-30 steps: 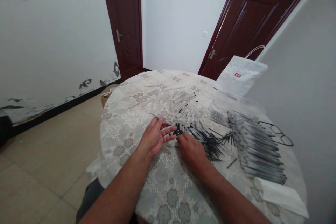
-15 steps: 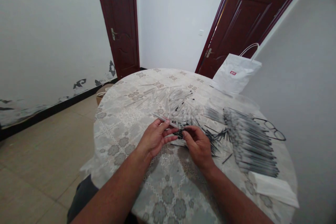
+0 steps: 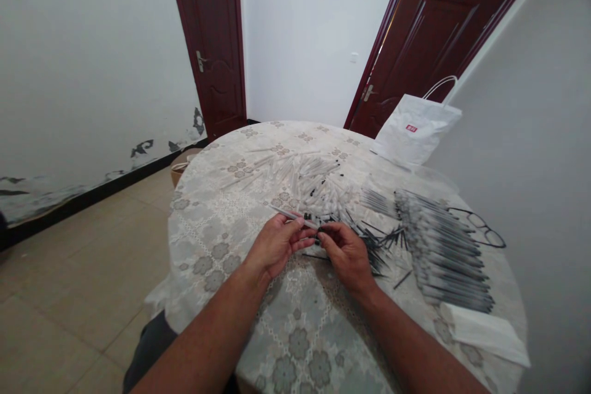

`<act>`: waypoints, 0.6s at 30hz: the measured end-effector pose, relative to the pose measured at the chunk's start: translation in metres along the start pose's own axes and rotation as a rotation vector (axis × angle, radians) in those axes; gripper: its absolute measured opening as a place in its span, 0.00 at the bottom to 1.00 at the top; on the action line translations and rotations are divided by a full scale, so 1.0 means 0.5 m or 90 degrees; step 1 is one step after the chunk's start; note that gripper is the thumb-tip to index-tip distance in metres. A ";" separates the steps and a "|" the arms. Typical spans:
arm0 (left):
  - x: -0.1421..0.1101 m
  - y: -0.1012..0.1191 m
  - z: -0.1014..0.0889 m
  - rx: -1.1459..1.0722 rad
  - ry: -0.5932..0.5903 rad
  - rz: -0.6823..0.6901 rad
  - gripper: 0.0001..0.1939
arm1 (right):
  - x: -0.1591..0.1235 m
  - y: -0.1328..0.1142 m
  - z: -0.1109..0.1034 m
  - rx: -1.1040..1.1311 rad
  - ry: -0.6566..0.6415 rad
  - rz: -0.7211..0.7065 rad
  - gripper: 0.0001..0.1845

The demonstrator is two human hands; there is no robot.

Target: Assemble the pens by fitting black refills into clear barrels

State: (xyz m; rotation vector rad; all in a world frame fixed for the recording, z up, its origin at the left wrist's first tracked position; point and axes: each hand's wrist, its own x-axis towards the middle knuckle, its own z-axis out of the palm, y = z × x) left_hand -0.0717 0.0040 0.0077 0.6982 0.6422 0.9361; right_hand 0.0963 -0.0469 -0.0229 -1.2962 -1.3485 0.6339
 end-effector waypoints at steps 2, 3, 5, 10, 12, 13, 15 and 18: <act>0.000 -0.002 -0.001 0.002 -0.001 0.002 0.11 | -0.001 -0.002 0.000 -0.020 0.003 -0.007 0.11; 0.000 -0.002 -0.001 0.002 -0.001 0.003 0.11 | -0.001 -0.003 -0.001 -0.032 0.003 -0.013 0.11; 0.001 -0.004 -0.002 0.004 0.001 0.003 0.12 | -0.001 -0.006 -0.001 -0.054 0.004 -0.029 0.10; 0.005 -0.009 -0.008 0.029 0.001 0.012 0.13 | -0.001 -0.007 -0.001 -0.072 0.012 -0.042 0.09; 0.006 -0.010 -0.011 0.036 -0.004 0.011 0.14 | -0.001 -0.004 -0.002 -0.060 0.011 -0.029 0.10; 0.006 -0.011 -0.012 0.037 -0.006 0.008 0.14 | -0.001 -0.003 -0.002 -0.054 0.009 -0.022 0.11; 0.006 -0.010 -0.013 0.037 -0.013 0.001 0.13 | -0.001 -0.002 -0.004 -0.052 0.003 -0.012 0.11; 0.003 -0.006 -0.011 0.033 -0.023 -0.014 0.12 | -0.001 -0.006 -0.008 -0.073 -0.006 -0.005 0.12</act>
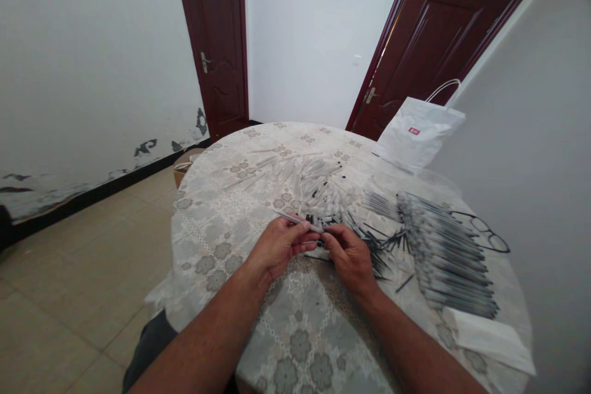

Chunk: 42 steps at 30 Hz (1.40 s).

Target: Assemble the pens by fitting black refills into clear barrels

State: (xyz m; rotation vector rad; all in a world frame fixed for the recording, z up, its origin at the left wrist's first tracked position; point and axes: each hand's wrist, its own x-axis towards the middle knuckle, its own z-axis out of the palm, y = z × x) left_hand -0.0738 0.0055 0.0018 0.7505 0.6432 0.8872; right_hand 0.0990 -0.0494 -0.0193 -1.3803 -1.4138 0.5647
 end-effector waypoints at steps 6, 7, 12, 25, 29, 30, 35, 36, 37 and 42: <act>-0.004 0.005 0.007 -0.007 -0.001 -0.019 0.12 | -0.004 -0.007 -0.006 -0.058 -0.036 -0.001 0.19; -0.004 0.004 0.007 -0.005 -0.002 -0.022 0.12 | -0.005 -0.007 -0.006 -0.058 -0.043 -0.001 0.21; -0.005 0.004 0.007 0.002 -0.006 -0.007 0.11 | -0.011 -0.006 -0.008 -0.047 -0.020 -0.034 0.14; -0.003 -0.004 0.001 0.012 -0.024 -0.013 0.12 | -0.012 -0.006 -0.011 -0.115 -0.070 -0.051 0.18; -0.005 -0.002 0.003 0.009 -0.022 -0.006 0.12 | -0.015 -0.005 -0.014 -0.127 -0.033 -0.087 0.11; -0.005 -0.002 0.003 0.008 -0.027 -0.006 0.12 | -0.015 -0.006 -0.014 -0.136 -0.031 -0.093 0.10; -0.005 -0.004 0.002 0.013 -0.046 -0.007 0.12 | -0.015 -0.005 -0.011 -0.155 -0.076 -0.070 0.18; -0.005 -0.003 0.002 0.014 -0.045 -0.009 0.12 | -0.016 -0.004 -0.011 -0.149 -0.076 -0.063 0.20; -0.005 -0.002 0.002 0.014 -0.041 -0.010 0.12 | -0.016 -0.002 -0.011 -0.140 -0.074 -0.059 0.20; -0.006 0.003 0.004 0.016 -0.029 -0.007 0.12 | -0.017 -0.001 -0.017 -0.113 -0.038 -0.087 0.11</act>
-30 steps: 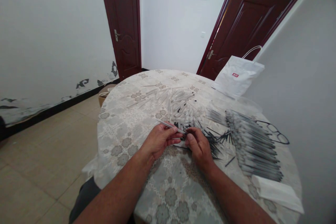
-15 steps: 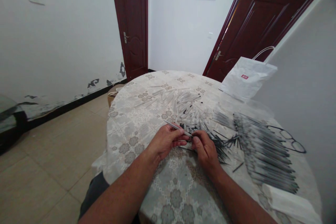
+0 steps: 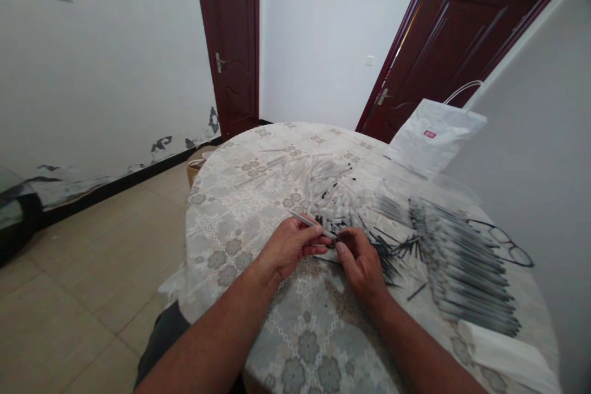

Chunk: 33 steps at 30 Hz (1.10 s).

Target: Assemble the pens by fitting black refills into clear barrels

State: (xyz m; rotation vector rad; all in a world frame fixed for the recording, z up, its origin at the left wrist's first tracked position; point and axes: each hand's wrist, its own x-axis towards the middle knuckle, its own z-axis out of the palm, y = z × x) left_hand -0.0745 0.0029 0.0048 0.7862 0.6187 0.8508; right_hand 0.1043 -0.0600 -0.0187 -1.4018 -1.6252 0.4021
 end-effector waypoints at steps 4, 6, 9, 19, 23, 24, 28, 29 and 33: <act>-0.002 0.003 0.004 0.003 0.001 -0.004 0.12 | 0.002 -0.010 0.001 -0.039 -0.013 -0.014 0.08; -0.003 0.003 0.004 0.007 0.001 -0.008 0.13 | 0.003 -0.014 0.003 -0.055 -0.027 -0.011 0.11; -0.003 0.003 0.004 0.017 -0.002 -0.013 0.12 | 0.004 -0.013 0.004 -0.058 -0.045 0.003 0.18; -0.003 0.005 0.005 0.014 0.002 -0.011 0.12 | 0.002 -0.019 -0.007 -0.041 -0.001 -0.044 0.06; -0.005 0.007 0.006 0.016 0.004 -0.014 0.13 | 0.003 -0.016 -0.001 -0.064 -0.023 -0.029 0.12; -0.005 0.008 0.006 0.017 0.004 -0.017 0.12 | 0.003 -0.014 0.000 -0.063 -0.029 -0.021 0.13; -0.006 0.009 0.008 0.027 0.003 -0.021 0.12 | 0.002 -0.011 0.001 -0.036 -0.039 0.008 0.18; -0.006 0.009 0.009 0.029 0.005 -0.019 0.11 | 0.002 -0.012 -0.001 -0.028 -0.035 0.008 0.16; -0.006 0.009 0.012 0.030 0.020 -0.009 0.11 | 0.004 -0.022 -0.007 -0.029 -0.010 -0.026 0.09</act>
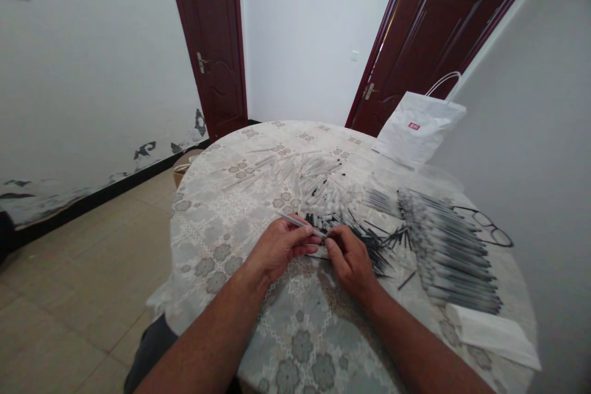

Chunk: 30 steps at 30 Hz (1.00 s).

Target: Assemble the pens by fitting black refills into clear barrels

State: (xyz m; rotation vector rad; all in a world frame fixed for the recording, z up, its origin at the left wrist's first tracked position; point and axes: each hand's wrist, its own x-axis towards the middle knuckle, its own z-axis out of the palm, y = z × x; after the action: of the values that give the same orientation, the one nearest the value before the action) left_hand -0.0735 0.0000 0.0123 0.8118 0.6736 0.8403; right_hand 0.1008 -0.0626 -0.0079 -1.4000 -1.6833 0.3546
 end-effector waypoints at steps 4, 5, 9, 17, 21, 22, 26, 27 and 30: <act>0.001 0.000 -0.001 -0.003 -0.002 -0.002 0.12 | 0.000 -0.004 0.001 -0.028 -0.008 -0.004 0.11; 0.001 0.000 -0.001 -0.002 -0.006 -0.004 0.12 | 0.000 -0.003 0.002 -0.026 -0.012 0.003 0.11; 0.001 0.000 -0.003 0.006 -0.017 -0.010 0.12 | -0.005 0.004 0.007 0.014 -0.031 0.045 0.17; 0.004 -0.005 0.000 0.130 -0.024 0.026 0.12 | 0.001 0.001 0.001 0.005 0.006 -0.020 0.10; 0.010 0.005 -0.005 0.249 -0.018 0.040 0.12 | 0.009 0.012 -0.013 -0.058 0.022 -0.064 0.10; 0.013 0.012 -0.009 0.274 -0.008 0.046 0.11 | 0.012 0.019 -0.019 -0.079 0.048 -0.054 0.11; 0.035 0.051 -0.029 0.454 0.104 0.114 0.09 | 0.023 0.057 -0.049 -0.172 0.132 0.015 0.12; 0.044 0.061 -0.033 0.510 0.120 0.121 0.08 | 0.025 0.066 -0.057 -0.188 0.141 0.026 0.13; 0.080 0.076 -0.039 0.722 0.154 0.157 0.07 | 0.032 0.087 -0.075 -0.218 0.149 0.040 0.13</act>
State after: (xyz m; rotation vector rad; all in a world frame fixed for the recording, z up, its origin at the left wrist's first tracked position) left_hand -0.0828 0.0561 0.0257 1.8533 1.3149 0.7440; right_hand 0.1579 -0.0458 -0.0101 -1.6749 -1.5570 -0.0690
